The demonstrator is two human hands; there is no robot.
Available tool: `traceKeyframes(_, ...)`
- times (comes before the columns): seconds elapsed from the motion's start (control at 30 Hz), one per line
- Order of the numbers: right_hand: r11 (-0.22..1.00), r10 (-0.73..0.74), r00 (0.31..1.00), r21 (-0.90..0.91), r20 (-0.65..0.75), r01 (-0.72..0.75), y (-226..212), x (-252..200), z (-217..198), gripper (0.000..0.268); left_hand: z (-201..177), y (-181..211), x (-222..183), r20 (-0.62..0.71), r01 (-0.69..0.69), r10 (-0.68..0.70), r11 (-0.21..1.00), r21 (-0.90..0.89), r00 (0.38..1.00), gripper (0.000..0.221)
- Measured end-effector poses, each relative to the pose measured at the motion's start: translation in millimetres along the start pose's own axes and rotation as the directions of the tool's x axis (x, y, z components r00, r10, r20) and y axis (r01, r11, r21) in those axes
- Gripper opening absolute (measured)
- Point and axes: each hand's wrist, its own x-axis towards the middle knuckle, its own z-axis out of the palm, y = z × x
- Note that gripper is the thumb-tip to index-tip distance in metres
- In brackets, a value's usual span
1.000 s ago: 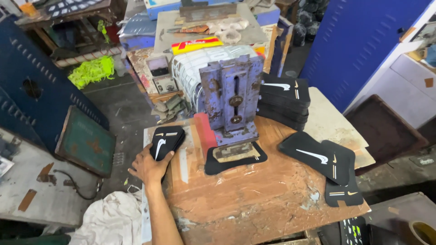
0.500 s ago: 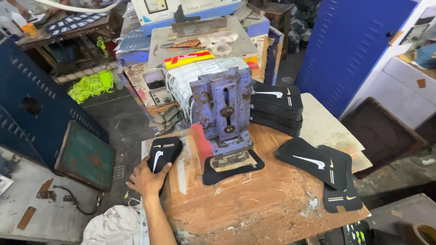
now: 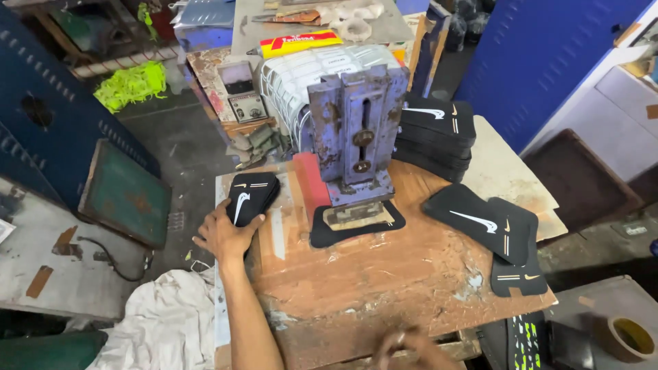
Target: Operating a manual heat press to apply logos onto fabric shoe components.
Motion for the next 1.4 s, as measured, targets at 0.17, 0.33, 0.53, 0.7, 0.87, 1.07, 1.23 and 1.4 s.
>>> traceKeyframes(0.17, 0.941, 0.339, 0.923, 0.047, -0.180, -0.336, 18.8, 33.6, -51.0, 0.012, -2.2, 2.0, -2.3, 0.014, 0.008, -0.008, 1.000, 0.003, 1.000, 0.096)
traceKeyframes(0.33, 0.933, 0.354, 0.895, 0.032, -0.272, -0.360, 24.1, 44.3, -43.0, 0.014, -2.1, 3.8, 0.6, 0.039, 0.050, -0.050, 0.999, 0.010, 0.998, 0.097)
traceKeyframes(0.53, 0.931, 0.279, 0.890, -0.124, -0.361, -0.343, 46.5, 43.8, -40.2, 0.016, -1.4, 5.4, 1.6, 0.050, 0.062, -0.063, 0.998, 0.028, 0.997, 0.097)
traceKeyframes(0.7, 0.942, 0.221, 0.889, -0.150, -0.402, -0.302, 56.0, 44.3, -35.7, 0.015, 0.9, 4.1, 1.7, 0.030, 0.064, -0.066, 0.997, 0.048, 0.997, 0.098)
traceKeyframes(0.87, 0.934, 0.218, 0.882, -0.173, -0.417, -0.313, 66.3, 43.5, -39.7, 0.015, -0.9, 5.8, 1.6, 0.043, 0.064, -0.066, 0.997, 0.040, 0.997, 0.098)
traceKeyframes(1.07, 0.931, 0.109, 0.912, -0.281, -0.395, -0.233, 26.6, 48.0, -48.3, 0.013, -1.5, 8.2, 1.3, 0.051, 0.080, -0.082, 0.996, 0.049, 0.995, 0.098)
traceKeyframes(1.23, 0.758, -0.019, 0.766, -0.509, -0.642, -0.408, -36.1, 83.9, -147.2, 0.029, 6.3, -1.7, 1.2, 0.026, 0.060, -0.062, 0.997, 0.054, 0.998, 0.098)
traceKeyframes(1.4, 0.266, -0.385, 0.835, -0.914, -0.392, -0.306, 7.6, 92.6, -230.2, 0.060, 7.9, -0.2, 3.2, 0.020, 0.046, -0.047, 0.997, 0.059, 0.999, 0.099)
